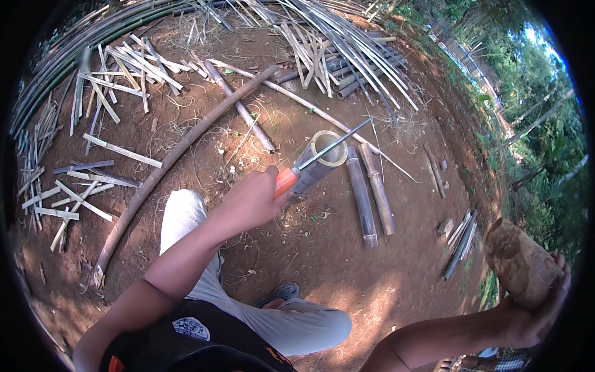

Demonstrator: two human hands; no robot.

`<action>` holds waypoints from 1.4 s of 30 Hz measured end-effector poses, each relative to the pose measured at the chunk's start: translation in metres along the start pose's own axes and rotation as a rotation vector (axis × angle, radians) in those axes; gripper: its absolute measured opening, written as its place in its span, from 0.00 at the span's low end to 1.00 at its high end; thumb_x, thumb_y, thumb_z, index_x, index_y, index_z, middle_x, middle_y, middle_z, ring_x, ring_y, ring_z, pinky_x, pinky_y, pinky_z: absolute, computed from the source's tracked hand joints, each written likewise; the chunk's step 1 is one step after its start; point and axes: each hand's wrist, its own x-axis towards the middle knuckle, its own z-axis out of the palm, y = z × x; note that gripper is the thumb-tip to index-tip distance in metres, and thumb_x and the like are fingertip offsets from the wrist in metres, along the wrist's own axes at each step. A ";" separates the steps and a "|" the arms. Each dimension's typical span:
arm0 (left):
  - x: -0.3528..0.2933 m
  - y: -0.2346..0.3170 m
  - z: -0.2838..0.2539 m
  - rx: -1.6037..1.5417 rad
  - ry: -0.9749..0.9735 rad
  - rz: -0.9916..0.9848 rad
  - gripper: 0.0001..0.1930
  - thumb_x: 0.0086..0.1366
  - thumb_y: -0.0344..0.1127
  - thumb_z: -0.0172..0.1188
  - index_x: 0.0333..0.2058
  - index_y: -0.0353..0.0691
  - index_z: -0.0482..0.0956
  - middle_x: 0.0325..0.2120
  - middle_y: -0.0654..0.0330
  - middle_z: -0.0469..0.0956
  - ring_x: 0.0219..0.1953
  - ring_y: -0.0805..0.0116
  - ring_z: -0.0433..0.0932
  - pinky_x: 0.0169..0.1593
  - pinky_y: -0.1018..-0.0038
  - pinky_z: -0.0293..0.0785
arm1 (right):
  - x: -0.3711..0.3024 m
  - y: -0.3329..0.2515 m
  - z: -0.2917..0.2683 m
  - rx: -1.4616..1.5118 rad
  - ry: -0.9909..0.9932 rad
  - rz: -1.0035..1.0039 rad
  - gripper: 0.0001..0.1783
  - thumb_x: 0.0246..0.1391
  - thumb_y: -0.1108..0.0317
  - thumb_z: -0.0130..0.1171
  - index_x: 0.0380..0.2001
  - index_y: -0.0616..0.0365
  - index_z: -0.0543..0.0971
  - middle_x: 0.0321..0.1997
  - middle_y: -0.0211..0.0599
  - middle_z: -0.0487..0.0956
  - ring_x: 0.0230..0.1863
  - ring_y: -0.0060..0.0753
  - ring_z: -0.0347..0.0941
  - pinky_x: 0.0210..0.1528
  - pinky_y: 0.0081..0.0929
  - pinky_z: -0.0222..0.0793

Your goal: The person uses a chisel and a wooden mallet to split bamboo sections into thin strips. They repeatedly position the chisel on the bamboo, strike it with the mallet, and separate the resulting pieces.

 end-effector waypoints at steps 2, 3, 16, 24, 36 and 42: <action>0.005 0.007 0.002 -0.016 -0.003 0.003 0.20 0.64 0.40 0.64 0.41 0.25 0.75 0.29 0.35 0.81 0.35 0.38 0.83 0.42 0.52 0.78 | -0.089 0.011 0.033 -0.096 -0.235 0.231 0.24 0.53 0.78 0.65 0.54 0.70 0.75 0.44 0.50 0.82 0.45 0.39 0.80 0.49 0.37 0.79; 0.002 0.004 0.002 -0.004 0.000 -0.023 0.19 0.63 0.40 0.64 0.40 0.25 0.75 0.29 0.36 0.81 0.35 0.39 0.83 0.42 0.52 0.78 | -0.146 0.004 0.042 -0.258 -0.532 0.537 0.34 0.44 0.79 0.68 0.56 0.71 0.69 0.45 0.49 0.81 0.45 0.42 0.80 0.52 0.40 0.77; 0.013 0.013 -0.005 0.130 -0.112 0.022 0.16 0.60 0.38 0.64 0.38 0.29 0.83 0.36 0.42 0.84 0.40 0.45 0.84 0.46 0.56 0.81 | -0.140 -0.009 0.008 -0.460 -0.390 0.255 0.32 0.45 0.73 0.75 0.53 0.68 0.73 0.45 0.41 0.80 0.43 0.39 0.79 0.49 0.38 0.77; 0.009 0.016 -0.003 0.131 -0.154 0.008 0.15 0.60 0.36 0.64 0.39 0.29 0.83 0.37 0.43 0.84 0.42 0.45 0.84 0.47 0.56 0.81 | -0.112 -0.055 0.026 -0.192 -0.195 0.323 0.15 0.57 0.73 0.64 0.45 0.70 0.76 0.42 0.46 0.80 0.39 0.32 0.78 0.45 0.31 0.75; 0.002 -0.006 0.005 0.135 -0.145 -0.031 0.13 0.55 0.32 0.64 0.36 0.29 0.84 0.37 0.43 0.84 0.41 0.47 0.85 0.45 0.56 0.82 | -0.200 -0.045 0.054 -0.622 -1.015 0.775 0.35 0.33 0.72 0.71 0.52 0.62 0.77 0.39 0.51 0.85 0.42 0.41 0.83 0.50 0.35 0.75; 0.006 -0.001 0.009 0.118 -0.170 -0.003 0.14 0.56 0.33 0.64 0.38 0.30 0.84 0.35 0.42 0.84 0.40 0.45 0.85 0.45 0.57 0.82 | -0.116 -0.071 0.052 -0.350 -0.374 0.393 0.17 0.50 0.75 0.73 0.41 0.67 0.79 0.33 0.38 0.82 0.32 0.29 0.78 0.42 0.27 0.74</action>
